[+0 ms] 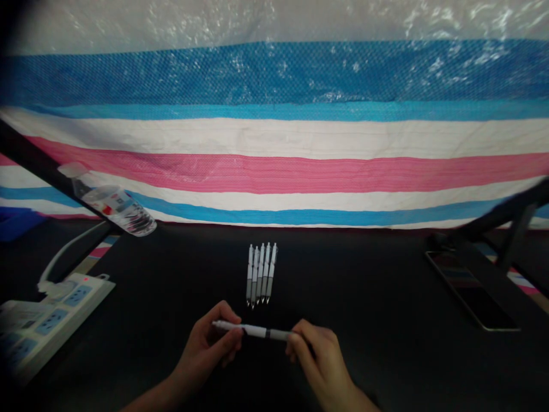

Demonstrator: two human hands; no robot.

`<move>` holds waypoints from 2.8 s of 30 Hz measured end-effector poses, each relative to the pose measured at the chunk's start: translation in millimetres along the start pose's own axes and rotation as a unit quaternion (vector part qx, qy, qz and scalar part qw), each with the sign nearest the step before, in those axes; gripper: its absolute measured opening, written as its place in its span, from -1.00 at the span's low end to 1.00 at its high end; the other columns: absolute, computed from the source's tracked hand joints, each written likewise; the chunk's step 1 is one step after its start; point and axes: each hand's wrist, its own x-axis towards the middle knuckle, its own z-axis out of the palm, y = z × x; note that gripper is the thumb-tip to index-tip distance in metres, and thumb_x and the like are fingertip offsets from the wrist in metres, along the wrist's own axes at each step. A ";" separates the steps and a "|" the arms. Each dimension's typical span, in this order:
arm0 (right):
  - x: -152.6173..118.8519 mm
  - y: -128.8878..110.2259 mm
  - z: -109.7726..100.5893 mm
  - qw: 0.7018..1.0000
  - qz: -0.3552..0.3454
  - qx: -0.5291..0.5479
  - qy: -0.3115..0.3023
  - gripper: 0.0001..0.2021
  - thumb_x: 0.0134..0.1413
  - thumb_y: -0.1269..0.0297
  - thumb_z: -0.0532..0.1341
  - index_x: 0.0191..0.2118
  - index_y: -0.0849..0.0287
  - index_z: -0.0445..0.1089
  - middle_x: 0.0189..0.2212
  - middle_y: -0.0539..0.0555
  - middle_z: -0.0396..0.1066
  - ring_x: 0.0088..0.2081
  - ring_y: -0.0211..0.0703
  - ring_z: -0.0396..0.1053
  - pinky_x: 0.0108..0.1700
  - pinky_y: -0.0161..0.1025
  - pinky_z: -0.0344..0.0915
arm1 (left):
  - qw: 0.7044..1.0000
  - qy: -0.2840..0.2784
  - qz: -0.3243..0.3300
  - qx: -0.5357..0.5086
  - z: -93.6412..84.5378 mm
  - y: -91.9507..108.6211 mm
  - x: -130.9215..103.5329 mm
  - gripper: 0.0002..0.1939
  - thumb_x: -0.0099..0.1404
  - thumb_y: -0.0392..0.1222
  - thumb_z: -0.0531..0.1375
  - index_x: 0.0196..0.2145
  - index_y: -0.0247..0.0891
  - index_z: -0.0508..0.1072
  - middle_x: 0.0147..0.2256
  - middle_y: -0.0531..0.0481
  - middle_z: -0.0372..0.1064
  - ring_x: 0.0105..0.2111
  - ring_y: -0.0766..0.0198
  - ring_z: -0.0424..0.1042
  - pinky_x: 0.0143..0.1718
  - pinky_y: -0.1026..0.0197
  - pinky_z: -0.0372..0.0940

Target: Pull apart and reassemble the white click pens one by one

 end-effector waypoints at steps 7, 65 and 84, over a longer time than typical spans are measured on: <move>-0.4 2.0 6.6 0.995 0.060 0.070 -0.023 -0.59 0.39 -0.14 0.08 -0.13 0.13 0.39 -0.42 0.06 0.52 -0.50 -0.19 0.44 -0.44 -0.32 0.34 | 0.998 0.051 0.009 -0.018 -0.5 -4.4 1.0 -0.57 0.18 0.14 0.41 -0.35 -0.25 0.39 -0.59 0.14 0.38 -0.66 0.44 0.26 -0.66 0.43 0.11; 0.9 -9.3 11.6 0.983 0.021 -0.032 -0.179 -0.56 0.41 0.23 0.02 0.31 0.12 0.28 -0.44 0.02 0.58 -0.46 -0.14 0.49 -0.35 -0.28 0.34 | 0.991 0.012 0.077 -0.112 0.3 7.3 22.0 -0.09 0.25 -0.11 0.40 0.40 -0.06 0.01 -0.31 0.05 0.49 -0.42 0.25 0.50 -0.30 0.14 0.43; -3.4 -1.6 13.7 0.987 0.018 -0.033 -0.153 -0.61 0.45 0.14 0.04 0.27 0.03 0.34 -0.43 0.02 0.58 -0.46 -0.14 0.49 -0.35 -0.28 0.37 | 0.991 0.042 0.073 -0.104 -1.0 8.0 25.4 -0.22 0.22 -0.15 0.42 0.31 -0.15 0.22 -0.33 0.02 0.55 -0.44 0.23 0.53 -0.30 0.13 0.42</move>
